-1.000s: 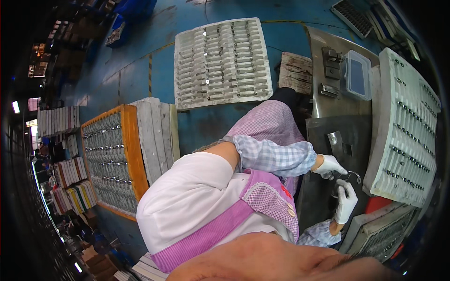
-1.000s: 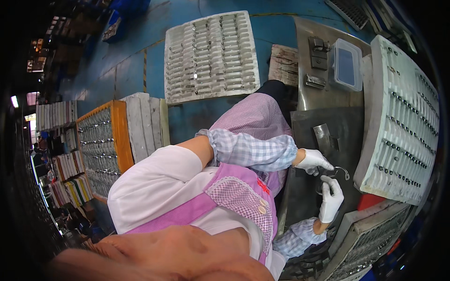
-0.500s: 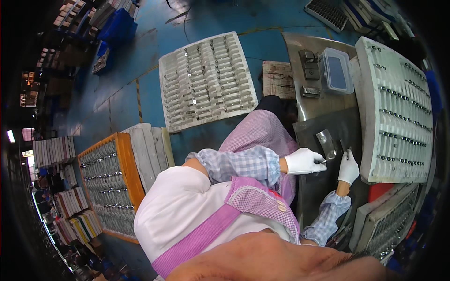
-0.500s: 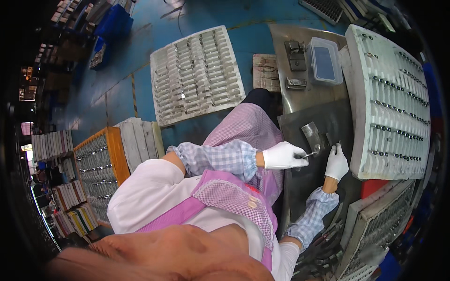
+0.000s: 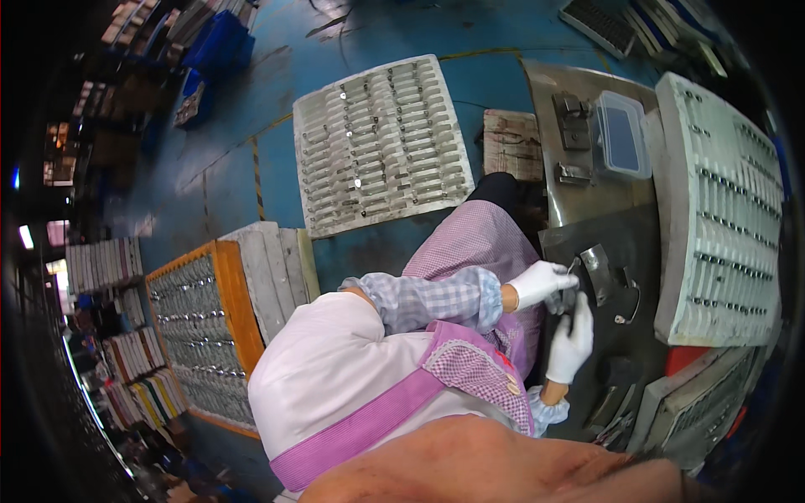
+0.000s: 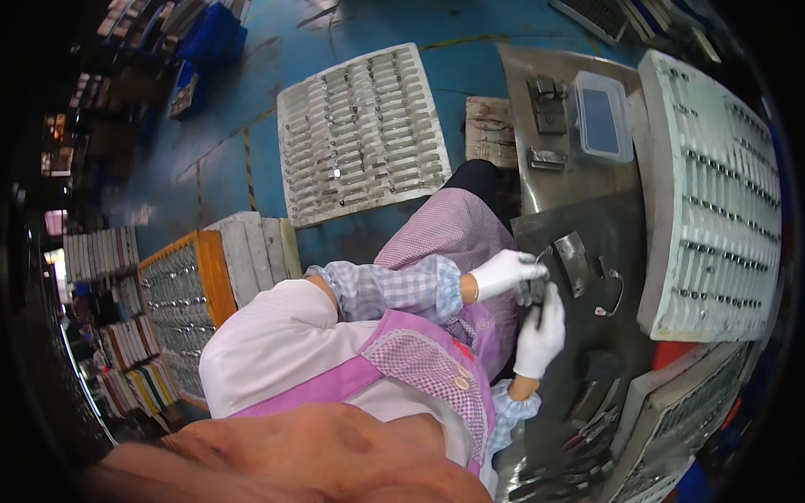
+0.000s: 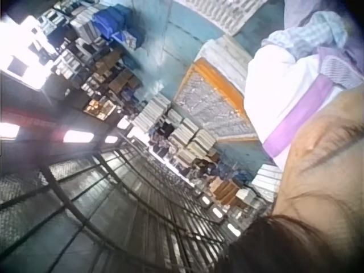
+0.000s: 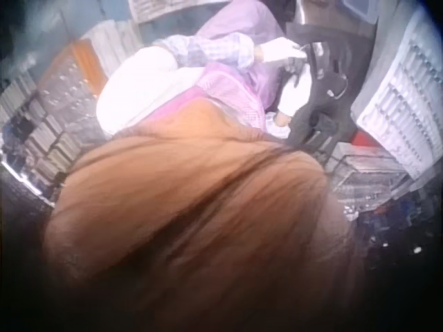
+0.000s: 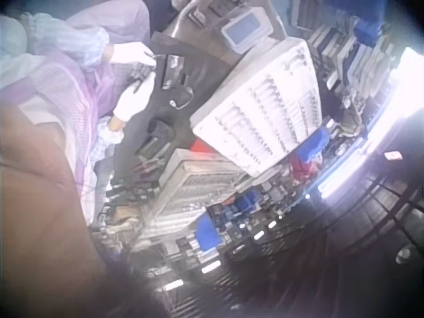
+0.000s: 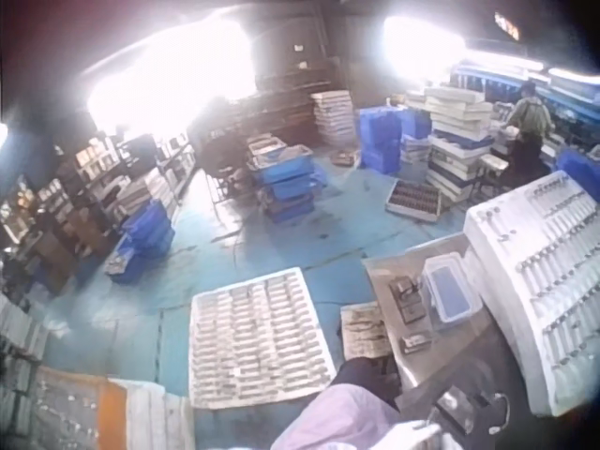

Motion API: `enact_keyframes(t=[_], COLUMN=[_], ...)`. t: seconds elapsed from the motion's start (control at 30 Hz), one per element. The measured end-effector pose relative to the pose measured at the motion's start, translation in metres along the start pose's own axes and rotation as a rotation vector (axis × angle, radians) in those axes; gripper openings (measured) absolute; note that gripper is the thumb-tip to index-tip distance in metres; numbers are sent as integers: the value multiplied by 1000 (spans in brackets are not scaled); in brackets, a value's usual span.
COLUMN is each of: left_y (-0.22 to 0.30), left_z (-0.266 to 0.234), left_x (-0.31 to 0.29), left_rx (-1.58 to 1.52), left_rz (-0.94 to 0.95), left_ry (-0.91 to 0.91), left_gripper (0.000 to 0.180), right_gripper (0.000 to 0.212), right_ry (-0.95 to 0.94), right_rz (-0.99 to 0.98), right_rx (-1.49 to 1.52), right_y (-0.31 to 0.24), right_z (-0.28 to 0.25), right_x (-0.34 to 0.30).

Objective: The recorder is assembling small curved metal parts onto a base component at a workstation in a fabrication facility.

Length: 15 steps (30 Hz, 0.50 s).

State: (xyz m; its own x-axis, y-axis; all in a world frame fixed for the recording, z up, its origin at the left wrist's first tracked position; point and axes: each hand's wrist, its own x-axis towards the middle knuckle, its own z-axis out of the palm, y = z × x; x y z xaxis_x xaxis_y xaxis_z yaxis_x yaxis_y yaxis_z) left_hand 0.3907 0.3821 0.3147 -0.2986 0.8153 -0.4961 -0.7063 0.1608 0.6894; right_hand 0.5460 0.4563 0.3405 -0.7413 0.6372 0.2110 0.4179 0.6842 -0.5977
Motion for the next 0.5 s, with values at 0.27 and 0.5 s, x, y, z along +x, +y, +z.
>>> enact_keyframes(t=[0.27,0.5], left_y=[-9,-2], left_z=[-37,-52], left_x=[10,52], left_rx=[-465,279], left_rz=[-134,99], left_ry=[-87,228], left_gripper=[37,32], right_gripper=[40,21], right_ry=[-17,384], right_rz=[-177,641], right_rx=[-28,778], right_y=[26,58], right_z=[36,31], right_x=[29,58])
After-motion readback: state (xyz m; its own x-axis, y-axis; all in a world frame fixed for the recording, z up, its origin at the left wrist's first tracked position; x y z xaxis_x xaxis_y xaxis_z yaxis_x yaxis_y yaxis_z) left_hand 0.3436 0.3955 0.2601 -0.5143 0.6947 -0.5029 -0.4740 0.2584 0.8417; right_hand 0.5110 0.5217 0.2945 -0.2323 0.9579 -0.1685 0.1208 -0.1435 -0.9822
